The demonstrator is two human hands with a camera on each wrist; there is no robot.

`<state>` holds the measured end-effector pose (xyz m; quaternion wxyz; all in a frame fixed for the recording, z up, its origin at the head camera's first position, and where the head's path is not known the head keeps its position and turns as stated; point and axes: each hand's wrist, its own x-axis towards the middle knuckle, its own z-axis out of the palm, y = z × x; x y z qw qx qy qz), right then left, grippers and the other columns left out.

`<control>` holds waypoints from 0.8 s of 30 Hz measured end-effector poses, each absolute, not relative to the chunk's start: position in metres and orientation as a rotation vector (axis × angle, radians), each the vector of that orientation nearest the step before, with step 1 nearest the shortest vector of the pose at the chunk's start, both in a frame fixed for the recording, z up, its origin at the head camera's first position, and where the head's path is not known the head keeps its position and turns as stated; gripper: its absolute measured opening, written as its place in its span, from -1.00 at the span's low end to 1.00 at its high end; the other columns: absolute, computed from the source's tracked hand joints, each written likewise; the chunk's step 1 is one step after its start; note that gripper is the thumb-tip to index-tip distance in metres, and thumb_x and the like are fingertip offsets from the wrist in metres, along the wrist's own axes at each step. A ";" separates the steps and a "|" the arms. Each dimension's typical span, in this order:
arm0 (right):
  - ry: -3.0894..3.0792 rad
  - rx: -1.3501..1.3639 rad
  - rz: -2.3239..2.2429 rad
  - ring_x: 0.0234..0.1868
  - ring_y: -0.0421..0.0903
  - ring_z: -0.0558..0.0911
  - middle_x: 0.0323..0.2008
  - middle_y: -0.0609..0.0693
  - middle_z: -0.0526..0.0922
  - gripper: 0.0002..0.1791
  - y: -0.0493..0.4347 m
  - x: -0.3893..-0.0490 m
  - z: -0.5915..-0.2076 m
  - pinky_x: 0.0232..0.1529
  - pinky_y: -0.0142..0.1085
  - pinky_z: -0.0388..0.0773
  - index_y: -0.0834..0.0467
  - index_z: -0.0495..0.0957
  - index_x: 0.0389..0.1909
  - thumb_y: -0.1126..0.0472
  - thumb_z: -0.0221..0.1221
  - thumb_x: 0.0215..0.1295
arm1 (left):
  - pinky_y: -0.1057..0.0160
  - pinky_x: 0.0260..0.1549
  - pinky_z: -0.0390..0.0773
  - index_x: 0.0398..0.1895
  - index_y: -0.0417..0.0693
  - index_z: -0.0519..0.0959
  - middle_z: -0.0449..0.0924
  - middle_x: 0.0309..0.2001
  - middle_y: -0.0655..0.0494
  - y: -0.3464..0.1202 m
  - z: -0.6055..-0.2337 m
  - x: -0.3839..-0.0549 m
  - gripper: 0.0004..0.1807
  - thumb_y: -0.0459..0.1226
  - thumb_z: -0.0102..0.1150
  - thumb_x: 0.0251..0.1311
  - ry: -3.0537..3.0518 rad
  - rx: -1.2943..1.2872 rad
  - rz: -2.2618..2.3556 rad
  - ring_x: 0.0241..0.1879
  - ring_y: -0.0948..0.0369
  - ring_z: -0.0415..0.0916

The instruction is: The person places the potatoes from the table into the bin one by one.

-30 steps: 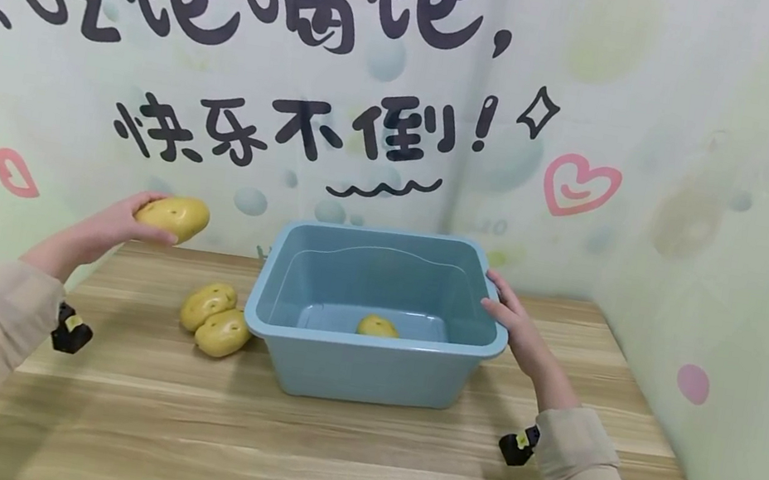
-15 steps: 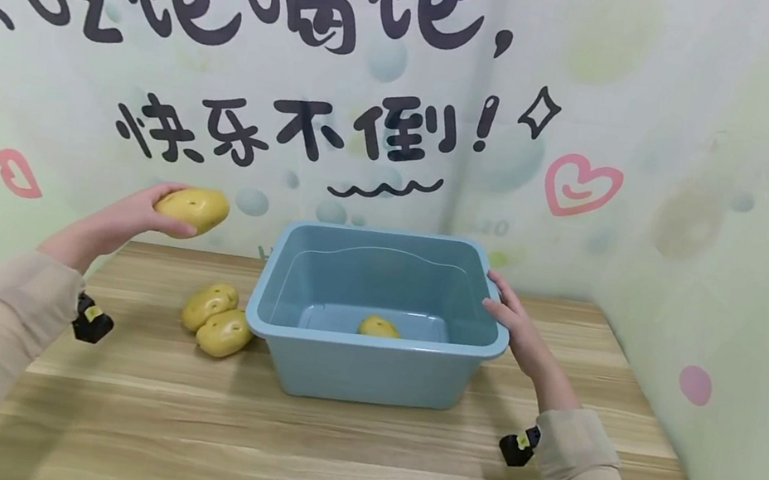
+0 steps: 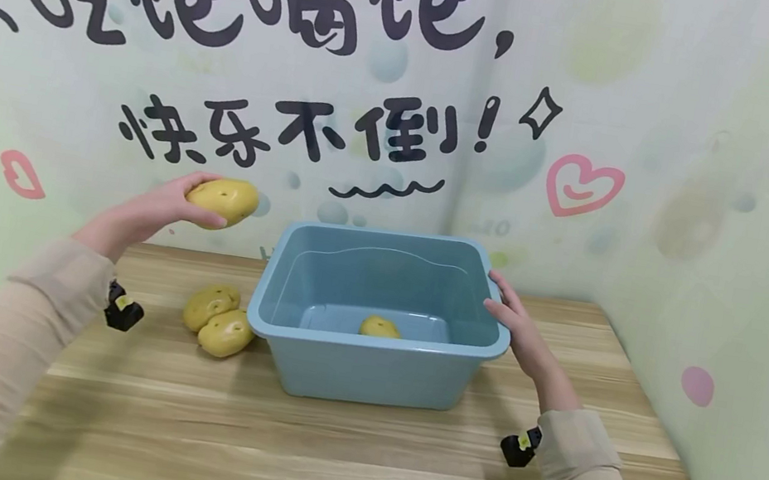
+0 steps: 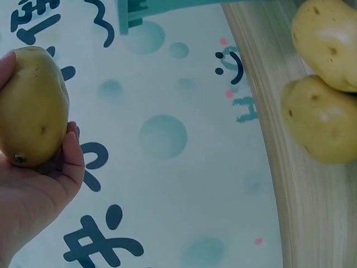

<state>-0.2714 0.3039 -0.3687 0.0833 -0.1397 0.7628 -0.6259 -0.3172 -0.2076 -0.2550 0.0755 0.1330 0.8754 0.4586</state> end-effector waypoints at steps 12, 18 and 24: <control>2.275 -0.434 -1.867 0.32 0.17 -0.05 0.41 0.21 -0.30 -0.27 0.304 -0.271 -0.368 -0.09 -0.53 0.35 0.10 -0.35 0.42 0.05 -0.23 0.37 | 0.15 -0.06 0.22 0.33 -0.01 0.11 0.28 0.06 -0.06 -0.180 -0.250 -0.325 -0.19 -0.25 0.27 -0.02 2.586 0.420 1.430 -0.07 0.10 0.25; 2.278 -0.440 -1.862 0.33 0.18 -0.07 0.41 0.20 -0.31 -0.27 0.305 -0.272 -0.368 -0.08 -0.53 0.34 0.10 -0.36 0.42 0.05 -0.23 0.38 | 0.15 -0.04 0.22 0.31 -0.02 0.13 0.28 0.06 -0.08 -0.171 -0.248 -0.325 -0.20 -0.27 0.27 -0.03 2.562 0.429 1.454 -0.05 0.08 0.25; 2.277 -0.434 -1.860 0.33 0.18 -0.06 0.41 0.21 -0.31 -0.27 0.305 -0.271 -0.368 -0.09 -0.53 0.35 0.10 -0.36 0.42 0.05 -0.23 0.38 | 0.17 -0.07 0.24 0.30 -0.04 0.15 0.31 0.02 -0.08 -0.164 -0.248 -0.326 -0.21 -0.30 0.26 -0.05 2.551 0.479 1.469 -0.09 0.09 0.26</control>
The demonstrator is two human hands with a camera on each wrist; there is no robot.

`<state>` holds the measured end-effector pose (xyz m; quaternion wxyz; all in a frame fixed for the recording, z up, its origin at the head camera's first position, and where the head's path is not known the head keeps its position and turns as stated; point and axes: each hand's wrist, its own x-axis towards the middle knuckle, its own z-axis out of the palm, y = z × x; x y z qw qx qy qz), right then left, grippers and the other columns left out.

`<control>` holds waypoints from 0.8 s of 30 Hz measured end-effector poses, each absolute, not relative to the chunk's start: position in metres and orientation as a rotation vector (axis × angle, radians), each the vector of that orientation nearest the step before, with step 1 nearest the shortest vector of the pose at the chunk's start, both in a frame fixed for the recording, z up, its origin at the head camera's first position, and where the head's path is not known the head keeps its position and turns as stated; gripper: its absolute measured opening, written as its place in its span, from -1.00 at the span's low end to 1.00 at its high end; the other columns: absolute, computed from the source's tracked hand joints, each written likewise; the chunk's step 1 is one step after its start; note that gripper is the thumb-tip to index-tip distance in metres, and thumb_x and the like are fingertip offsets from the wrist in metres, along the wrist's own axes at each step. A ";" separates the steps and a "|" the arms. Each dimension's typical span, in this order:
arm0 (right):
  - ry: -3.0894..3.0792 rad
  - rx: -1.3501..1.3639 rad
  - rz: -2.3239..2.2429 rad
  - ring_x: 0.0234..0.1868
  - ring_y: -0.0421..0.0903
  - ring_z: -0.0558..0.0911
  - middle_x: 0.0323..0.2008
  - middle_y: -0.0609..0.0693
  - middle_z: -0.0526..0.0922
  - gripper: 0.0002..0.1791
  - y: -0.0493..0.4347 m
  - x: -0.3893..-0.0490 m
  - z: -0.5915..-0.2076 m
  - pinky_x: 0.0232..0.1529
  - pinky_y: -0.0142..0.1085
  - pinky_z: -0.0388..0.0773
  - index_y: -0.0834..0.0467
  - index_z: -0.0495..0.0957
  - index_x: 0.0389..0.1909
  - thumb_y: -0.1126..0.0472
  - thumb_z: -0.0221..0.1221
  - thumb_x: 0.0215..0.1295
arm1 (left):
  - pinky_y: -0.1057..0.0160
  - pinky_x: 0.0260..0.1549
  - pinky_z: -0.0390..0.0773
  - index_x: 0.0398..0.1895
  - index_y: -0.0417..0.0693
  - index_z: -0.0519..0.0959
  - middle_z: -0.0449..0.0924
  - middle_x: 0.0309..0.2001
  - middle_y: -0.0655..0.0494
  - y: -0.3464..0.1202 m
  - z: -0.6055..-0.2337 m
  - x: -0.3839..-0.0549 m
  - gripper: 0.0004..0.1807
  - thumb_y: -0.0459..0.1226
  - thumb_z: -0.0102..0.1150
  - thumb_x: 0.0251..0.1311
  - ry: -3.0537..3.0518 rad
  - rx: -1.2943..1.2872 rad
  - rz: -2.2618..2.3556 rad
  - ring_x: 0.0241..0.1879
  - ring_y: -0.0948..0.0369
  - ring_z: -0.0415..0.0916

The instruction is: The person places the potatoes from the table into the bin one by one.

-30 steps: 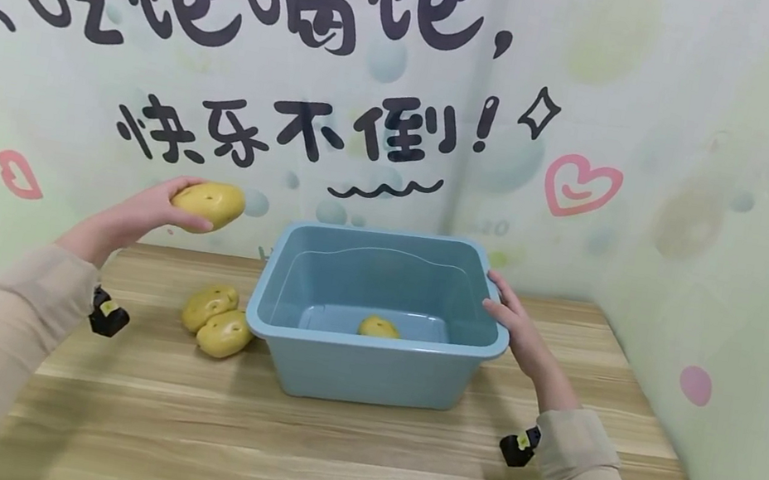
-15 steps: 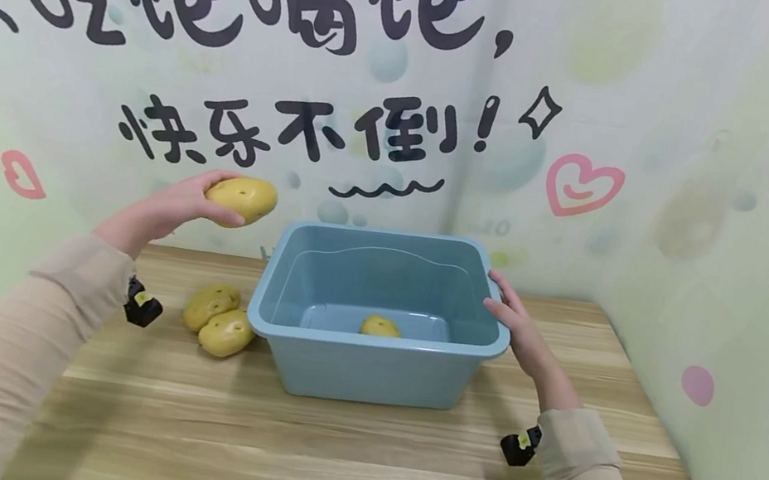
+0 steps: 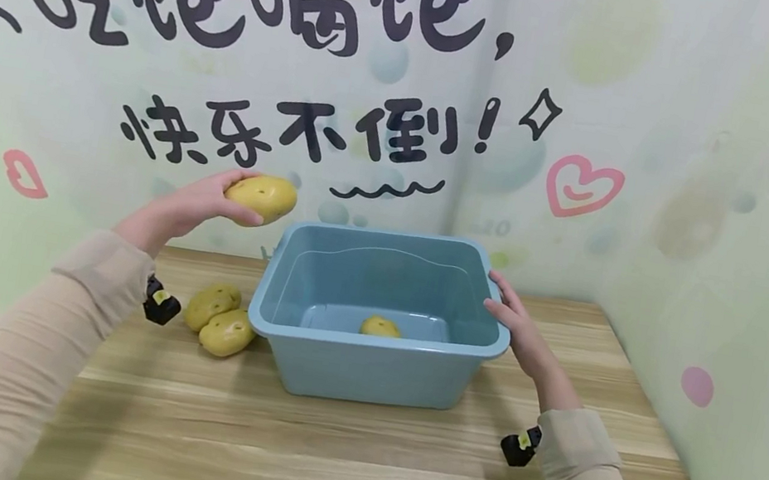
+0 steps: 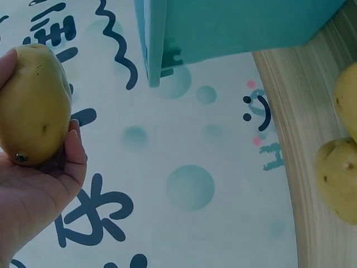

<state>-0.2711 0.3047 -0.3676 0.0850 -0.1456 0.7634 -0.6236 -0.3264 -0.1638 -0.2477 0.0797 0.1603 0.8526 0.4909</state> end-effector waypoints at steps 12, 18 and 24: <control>2.276 -0.439 -1.851 0.34 0.20 -0.09 0.41 0.21 -0.32 -0.27 0.304 -0.271 -0.367 -0.09 -0.54 0.33 0.10 -0.38 0.42 0.06 -0.23 0.38 | 0.15 -0.02 0.24 0.32 -0.01 0.12 0.30 0.03 -0.07 -0.144 -0.246 -0.328 -0.18 -0.28 0.26 -0.05 2.470 0.509 1.491 -0.06 0.06 0.27; 2.273 -0.436 -1.855 0.34 0.20 -0.09 0.41 0.21 -0.32 -0.26 0.304 -0.271 -0.366 -0.09 -0.55 0.33 0.09 -0.38 0.42 0.05 -0.22 0.38 | 0.15 -0.06 0.27 0.29 0.00 0.16 0.33 0.00 -0.06 -0.132 -0.246 -0.330 -0.21 -0.28 0.27 -0.06 2.449 0.561 1.480 -0.08 0.07 0.28; 2.289 -0.438 -1.836 0.35 0.21 -0.10 0.41 0.21 -0.33 -0.26 0.306 -0.271 -0.367 -0.09 -0.53 0.33 0.08 -0.38 0.42 0.04 -0.22 0.38 | 0.14 -0.06 0.28 0.29 0.00 0.18 0.33 0.00 -0.07 -0.121 -0.246 -0.329 -0.21 -0.28 0.28 -0.08 2.441 0.578 1.469 -0.07 0.07 0.29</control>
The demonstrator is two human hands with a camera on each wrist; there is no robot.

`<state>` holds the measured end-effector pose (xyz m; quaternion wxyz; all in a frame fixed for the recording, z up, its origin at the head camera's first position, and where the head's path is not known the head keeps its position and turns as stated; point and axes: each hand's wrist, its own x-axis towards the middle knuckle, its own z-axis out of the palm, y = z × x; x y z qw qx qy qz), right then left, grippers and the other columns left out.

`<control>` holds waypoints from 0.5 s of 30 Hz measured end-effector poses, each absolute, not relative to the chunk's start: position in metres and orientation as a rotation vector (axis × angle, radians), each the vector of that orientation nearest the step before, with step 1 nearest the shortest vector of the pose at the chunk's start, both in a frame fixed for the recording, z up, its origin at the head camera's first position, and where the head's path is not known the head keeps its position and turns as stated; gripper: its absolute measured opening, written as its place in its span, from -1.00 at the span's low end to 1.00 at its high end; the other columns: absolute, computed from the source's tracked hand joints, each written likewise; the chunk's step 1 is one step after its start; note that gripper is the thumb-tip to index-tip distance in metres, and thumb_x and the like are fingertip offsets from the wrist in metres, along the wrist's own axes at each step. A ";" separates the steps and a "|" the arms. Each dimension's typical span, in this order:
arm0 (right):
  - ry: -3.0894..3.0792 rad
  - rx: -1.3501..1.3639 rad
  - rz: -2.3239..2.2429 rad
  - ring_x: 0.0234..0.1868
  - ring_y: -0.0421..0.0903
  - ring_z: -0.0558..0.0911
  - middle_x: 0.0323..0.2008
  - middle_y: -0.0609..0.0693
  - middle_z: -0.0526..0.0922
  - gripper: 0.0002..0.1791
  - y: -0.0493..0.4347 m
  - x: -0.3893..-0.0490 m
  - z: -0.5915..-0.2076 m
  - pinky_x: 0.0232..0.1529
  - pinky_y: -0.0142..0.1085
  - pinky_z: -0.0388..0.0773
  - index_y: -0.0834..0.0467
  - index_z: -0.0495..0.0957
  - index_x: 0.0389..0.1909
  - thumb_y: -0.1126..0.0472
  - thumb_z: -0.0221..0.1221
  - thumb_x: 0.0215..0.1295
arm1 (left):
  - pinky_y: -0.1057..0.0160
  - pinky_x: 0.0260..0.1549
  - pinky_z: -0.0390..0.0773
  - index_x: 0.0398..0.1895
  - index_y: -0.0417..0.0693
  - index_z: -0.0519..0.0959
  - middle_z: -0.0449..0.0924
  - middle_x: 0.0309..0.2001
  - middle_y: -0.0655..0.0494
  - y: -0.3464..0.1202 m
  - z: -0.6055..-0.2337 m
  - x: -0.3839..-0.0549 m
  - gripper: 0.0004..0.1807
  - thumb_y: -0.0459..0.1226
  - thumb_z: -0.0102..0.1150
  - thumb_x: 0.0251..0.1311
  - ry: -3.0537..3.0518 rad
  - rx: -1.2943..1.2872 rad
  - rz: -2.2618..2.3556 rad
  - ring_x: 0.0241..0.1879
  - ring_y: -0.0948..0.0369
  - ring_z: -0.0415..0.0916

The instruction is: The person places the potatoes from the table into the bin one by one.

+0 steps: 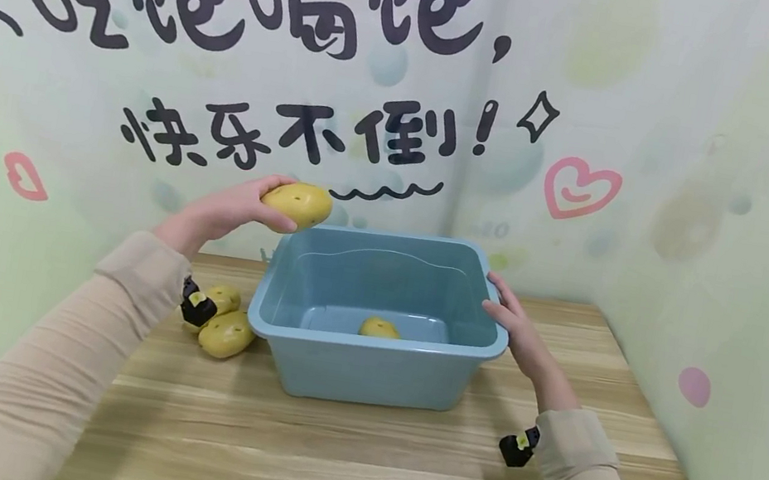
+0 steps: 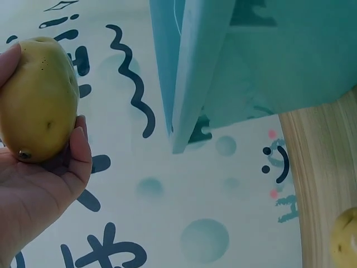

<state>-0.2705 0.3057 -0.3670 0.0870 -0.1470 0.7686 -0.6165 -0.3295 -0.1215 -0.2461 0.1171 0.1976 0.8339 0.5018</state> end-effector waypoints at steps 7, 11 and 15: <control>2.292 -0.430 -1.827 0.36 0.21 -0.12 0.42 0.19 -0.35 -0.26 0.306 -0.271 -0.367 -0.03 -0.46 0.30 0.07 -0.39 0.42 0.04 -0.22 0.38 | 0.16 -0.07 0.29 0.30 -0.03 0.16 0.28 0.05 -0.06 -0.108 -0.243 -0.326 -0.20 -0.28 0.27 -0.08 2.413 0.617 1.441 -0.06 0.06 0.28; 2.298 -0.425 -1.822 0.36 0.21 -0.12 0.42 0.19 -0.35 -0.27 0.306 -0.271 -0.367 -0.01 -0.43 0.29 0.07 -0.38 0.42 0.05 -0.23 0.38 | 0.14 -0.03 0.27 0.31 -0.03 0.16 0.30 0.05 -0.06 -0.101 -0.241 -0.326 -0.20 -0.26 0.27 -0.08 2.411 0.630 1.417 -0.04 0.06 0.28; 2.293 -0.430 -1.834 0.36 0.21 -0.12 0.41 0.20 -0.35 -0.27 0.306 -0.271 -0.367 -0.08 -0.52 0.32 0.08 -0.38 0.42 0.05 -0.23 0.38 | 0.14 -0.02 0.25 0.30 -0.02 0.18 0.34 0.03 -0.05 -0.094 -0.241 -0.326 -0.20 -0.28 0.28 -0.10 2.394 0.636 1.424 -0.04 0.07 0.28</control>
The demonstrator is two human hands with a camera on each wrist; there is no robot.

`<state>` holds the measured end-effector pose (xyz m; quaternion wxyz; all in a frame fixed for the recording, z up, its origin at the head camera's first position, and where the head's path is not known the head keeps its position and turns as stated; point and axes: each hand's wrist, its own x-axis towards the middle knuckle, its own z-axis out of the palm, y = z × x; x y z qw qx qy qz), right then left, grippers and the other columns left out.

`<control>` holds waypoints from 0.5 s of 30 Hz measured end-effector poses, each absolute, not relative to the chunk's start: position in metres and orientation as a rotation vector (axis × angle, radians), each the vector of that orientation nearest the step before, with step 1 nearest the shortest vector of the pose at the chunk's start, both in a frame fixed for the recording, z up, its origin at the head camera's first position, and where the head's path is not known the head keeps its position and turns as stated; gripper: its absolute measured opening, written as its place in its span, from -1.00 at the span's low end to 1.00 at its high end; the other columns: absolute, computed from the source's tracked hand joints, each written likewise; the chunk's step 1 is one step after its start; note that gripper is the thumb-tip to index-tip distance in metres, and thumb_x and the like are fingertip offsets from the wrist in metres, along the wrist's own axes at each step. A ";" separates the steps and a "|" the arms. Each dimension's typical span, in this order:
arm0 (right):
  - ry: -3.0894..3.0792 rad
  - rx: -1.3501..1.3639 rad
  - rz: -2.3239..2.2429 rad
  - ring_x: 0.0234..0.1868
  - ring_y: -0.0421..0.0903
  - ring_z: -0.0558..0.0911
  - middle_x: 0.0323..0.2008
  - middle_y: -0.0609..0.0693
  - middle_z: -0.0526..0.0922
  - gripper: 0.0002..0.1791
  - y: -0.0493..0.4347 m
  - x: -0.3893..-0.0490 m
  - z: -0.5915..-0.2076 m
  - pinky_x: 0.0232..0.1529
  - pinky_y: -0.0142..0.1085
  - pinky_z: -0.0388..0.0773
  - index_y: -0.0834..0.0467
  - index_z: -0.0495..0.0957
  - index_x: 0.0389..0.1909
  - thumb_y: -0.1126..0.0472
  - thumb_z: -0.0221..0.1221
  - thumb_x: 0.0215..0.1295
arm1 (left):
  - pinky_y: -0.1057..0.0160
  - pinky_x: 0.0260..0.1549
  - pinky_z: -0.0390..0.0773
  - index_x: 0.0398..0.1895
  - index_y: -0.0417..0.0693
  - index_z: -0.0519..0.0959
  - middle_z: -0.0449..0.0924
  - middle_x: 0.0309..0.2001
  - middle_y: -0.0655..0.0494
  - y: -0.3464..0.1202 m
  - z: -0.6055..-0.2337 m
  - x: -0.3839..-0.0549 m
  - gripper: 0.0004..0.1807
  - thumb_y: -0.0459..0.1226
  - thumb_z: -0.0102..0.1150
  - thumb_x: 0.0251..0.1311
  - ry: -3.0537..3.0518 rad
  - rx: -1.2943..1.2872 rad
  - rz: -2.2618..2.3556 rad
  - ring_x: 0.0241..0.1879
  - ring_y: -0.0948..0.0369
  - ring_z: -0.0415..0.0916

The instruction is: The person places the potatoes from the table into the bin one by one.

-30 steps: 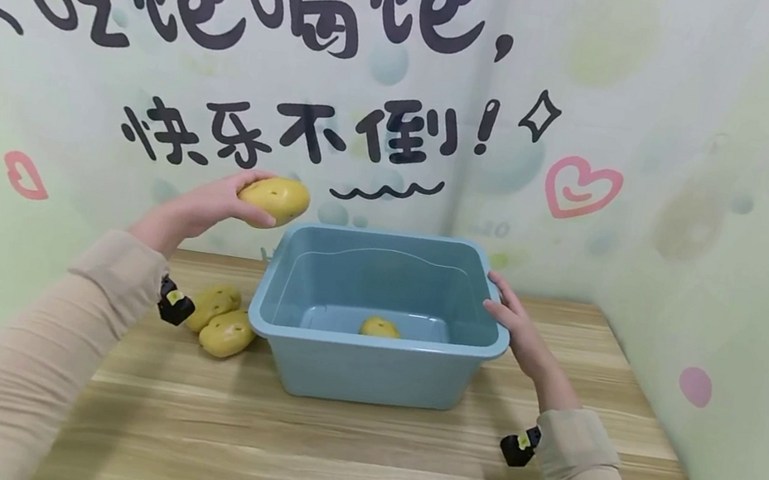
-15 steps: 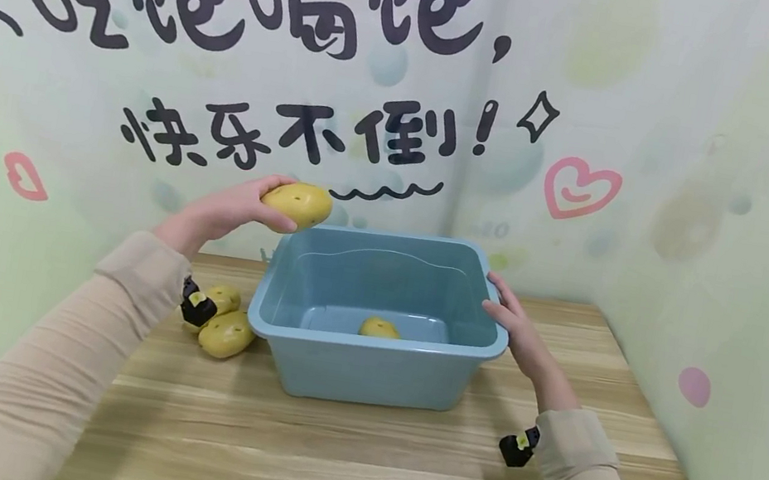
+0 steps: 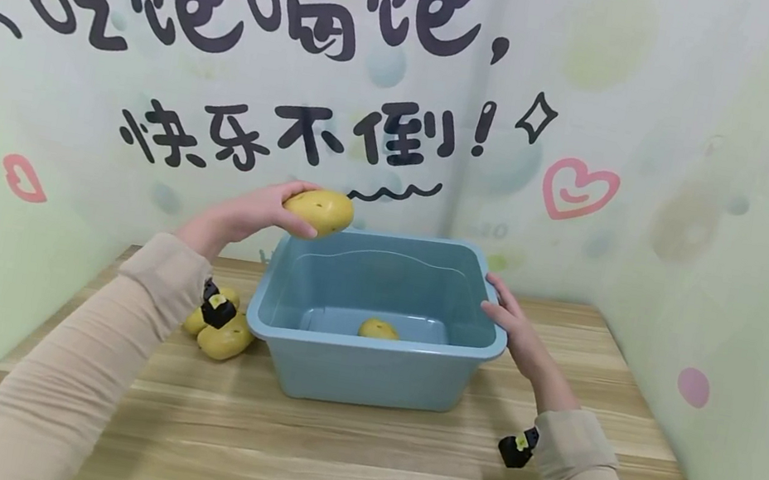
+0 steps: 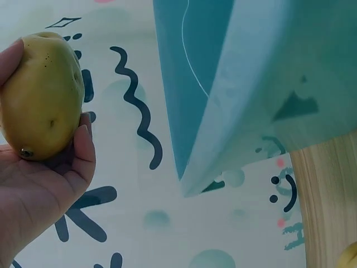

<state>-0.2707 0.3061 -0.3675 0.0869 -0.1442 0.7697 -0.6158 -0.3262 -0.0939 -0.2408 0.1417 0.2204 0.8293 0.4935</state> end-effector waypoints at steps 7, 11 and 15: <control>2.288 -0.445 -1.839 0.35 0.22 -0.10 0.41 0.21 -0.33 -0.27 0.306 -0.271 -0.368 -0.09 -0.53 0.33 0.08 -0.37 0.42 0.05 -0.23 0.38 | 0.15 -0.02 0.24 0.27 -0.02 0.22 0.35 0.01 -0.02 -0.083 -0.243 -0.327 -0.21 -0.27 0.30 -0.12 2.390 0.669 1.395 -0.05 0.08 0.27; 2.285 -0.448 -1.839 0.35 0.22 -0.10 0.41 0.21 -0.33 -0.27 0.306 -0.271 -0.368 -0.09 -0.52 0.34 0.08 -0.38 0.42 0.05 -0.23 0.38 | 0.13 0.01 0.23 0.27 -0.02 0.22 0.34 0.04 -0.01 -0.077 -0.244 -0.327 -0.21 -0.25 0.30 -0.12 2.397 0.693 1.368 -0.03 0.09 0.27; 2.285 -0.451 -1.839 0.35 0.22 -0.10 0.41 0.21 -0.32 -0.27 0.306 -0.272 -0.368 -0.08 -0.51 0.33 0.08 -0.38 0.42 0.05 -0.23 0.38 | 0.13 0.02 0.23 0.29 -0.01 0.21 0.33 0.05 -0.02 -0.071 -0.245 -0.327 -0.21 -0.26 0.29 -0.11 2.377 0.705 1.376 -0.03 0.08 0.27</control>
